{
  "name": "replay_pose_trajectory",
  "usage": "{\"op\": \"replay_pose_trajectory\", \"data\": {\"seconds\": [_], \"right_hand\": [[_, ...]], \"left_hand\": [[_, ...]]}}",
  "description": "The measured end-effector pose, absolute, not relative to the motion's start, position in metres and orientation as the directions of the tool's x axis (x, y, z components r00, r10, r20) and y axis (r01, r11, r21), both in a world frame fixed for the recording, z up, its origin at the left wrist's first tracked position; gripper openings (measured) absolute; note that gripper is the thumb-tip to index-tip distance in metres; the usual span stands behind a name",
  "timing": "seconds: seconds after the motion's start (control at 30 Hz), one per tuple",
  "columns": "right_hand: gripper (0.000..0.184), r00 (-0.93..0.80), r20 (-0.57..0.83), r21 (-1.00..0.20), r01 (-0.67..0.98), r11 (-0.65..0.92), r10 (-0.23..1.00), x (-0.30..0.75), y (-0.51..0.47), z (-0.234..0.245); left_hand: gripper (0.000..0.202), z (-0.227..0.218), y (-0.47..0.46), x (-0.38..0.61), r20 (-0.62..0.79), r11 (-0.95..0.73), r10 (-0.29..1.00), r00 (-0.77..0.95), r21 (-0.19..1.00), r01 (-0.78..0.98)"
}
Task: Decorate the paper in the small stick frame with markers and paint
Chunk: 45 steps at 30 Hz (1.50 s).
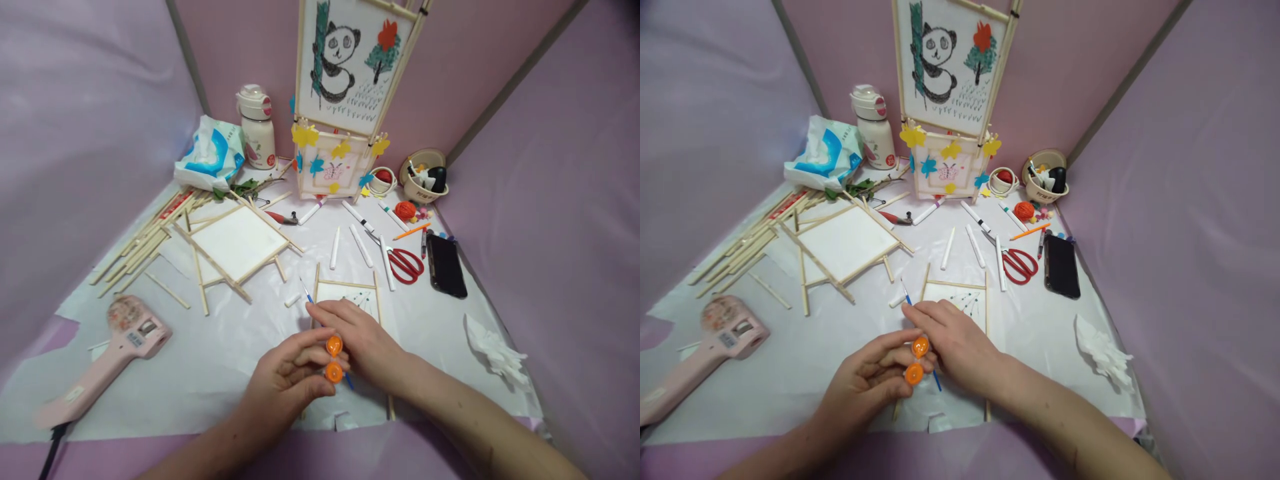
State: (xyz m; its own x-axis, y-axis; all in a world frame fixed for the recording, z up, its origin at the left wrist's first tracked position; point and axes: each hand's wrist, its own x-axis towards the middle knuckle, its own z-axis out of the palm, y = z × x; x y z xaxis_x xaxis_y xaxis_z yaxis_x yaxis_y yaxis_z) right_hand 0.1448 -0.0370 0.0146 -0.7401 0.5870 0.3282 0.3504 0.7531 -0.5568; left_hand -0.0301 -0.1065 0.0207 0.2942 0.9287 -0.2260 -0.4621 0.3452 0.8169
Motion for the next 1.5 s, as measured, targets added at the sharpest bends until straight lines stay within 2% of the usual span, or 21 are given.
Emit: {"op": "replay_pose_trajectory", "data": {"seconds": [0.13,0.33,0.43,0.53,0.6,0.73,0.87,0.97,1.03,1.07,1.13,1.2,1.27,1.33,1.4,1.47,1.5], "right_hand": [[0.057,-0.727,0.365,-0.571,0.320,0.756,0.582,0.148,-0.036,0.012],[0.040,-0.724,0.493,-0.525,0.195,0.829,0.482,0.149,-0.028,0.013],[0.034,-0.720,0.575,-0.406,0.162,0.899,0.389,0.147,-0.025,0.012],[0.031,-0.746,0.592,-0.262,0.180,0.948,0.305,0.146,-0.025,0.012],[0.031,-0.744,0.597,-0.242,0.188,0.952,0.299,0.145,-0.024,0.011],[0.035,-0.736,0.590,-0.351,0.136,0.926,0.332,0.146,-0.023,0.009],[0.033,-0.734,0.554,-0.512,0.071,0.856,0.392,0.149,-0.016,0.004],[0.032,-0.699,0.485,-0.590,0.183,0.787,0.526,0.153,0.002,0.004],[0.029,-0.646,0.469,-0.516,0.353,0.781,0.602,0.156,0.024,0.008],[0.028,-0.647,0.458,-0.431,0.438,0.789,0.610,0.156,0.037,0.011],[0.031,-0.712,0.385,-0.187,0.564,0.805,0.588,0.155,0.064,0.018],[0.027,-0.778,0.256,0.043,0.602,0.797,0.574,0.153,0.087,0.022],[0.020,-0.805,0.169,0.163,0.592,0.790,0.568,0.151,0.104,0.021],[0.016,-0.824,0.139,0.191,0.567,0.801,0.550,0.151,0.114,0.019],[0.016,-0.819,0.181,0.156,0.570,0.807,0.544,0.156,0.116,0.017],[0.017,-0.763,0.307,0.046,0.608,0.793,0.568,0.166,0.107,0.019],[0.015,-0.696,0.398,-0.048,0.634,0.771,0.597,0.172,0.098,0.020]], "left_hand": [[0.044,0.019,-0.109,-0.026,-0.222,0.346,0.928,0.299,0.813,-0.468],[0.048,0.020,-0.112,-0.024,-0.163,0.309,0.929,0.333,0.838,-0.450],[0.048,0.022,-0.112,-0.027,-0.127,0.283,0.933,0.336,0.837,-0.469],[0.048,0.024,-0.111,-0.028,-0.096,0.262,0.937,0.335,0.830,-0.493],[0.047,0.024,-0.110,-0.028,-0.092,0.264,0.936,0.341,0.824,-0.501],[0.047,0.023,-0.111,-0.028,-0.096,0.257,0.939,0.332,0.835,-0.487],[0.049,0.023,-0.111,-0.029,-0.082,0.246,0.938,0.336,0.841,-0.481],[0.047,0.022,-0.111,-0.029,-0.102,0.249,0.944,0.314,0.844,-0.474],[0.047,0.021,-0.112,-0.028,-0.107,0.243,0.946,0.305,0.858,-0.453],[0.047,0.021,-0.113,-0.028,-0.103,0.237,0.946,0.307,0.866,-0.440],[0.047,0.018,-0.114,-0.027,-0.090,0.221,0.946,0.312,0.884,-0.412],[0.046,0.014,-0.114,-0.026,-0.103,0.227,0.942,0.318,0.897,-0.380],[0.044,0.009,-0.113,-0.026,-0.141,0.251,0.938,0.316,0.906,-0.342],[0.044,0.005,-0.112,-0.025,-0.174,0.275,0.932,0.317,0.911,-0.307],[0.045,0.002,-0.112,-0.025,-0.194,0.287,0.928,0.319,0.917,-0.276],[0.045,0.002,-0.111,-0.025,-0.203,0.292,0.926,0.319,0.921,-0.259],[0.045,0.003,-0.111,-0.025,-0.201,0.288,0.927,0.318,0.922,-0.258]]}}
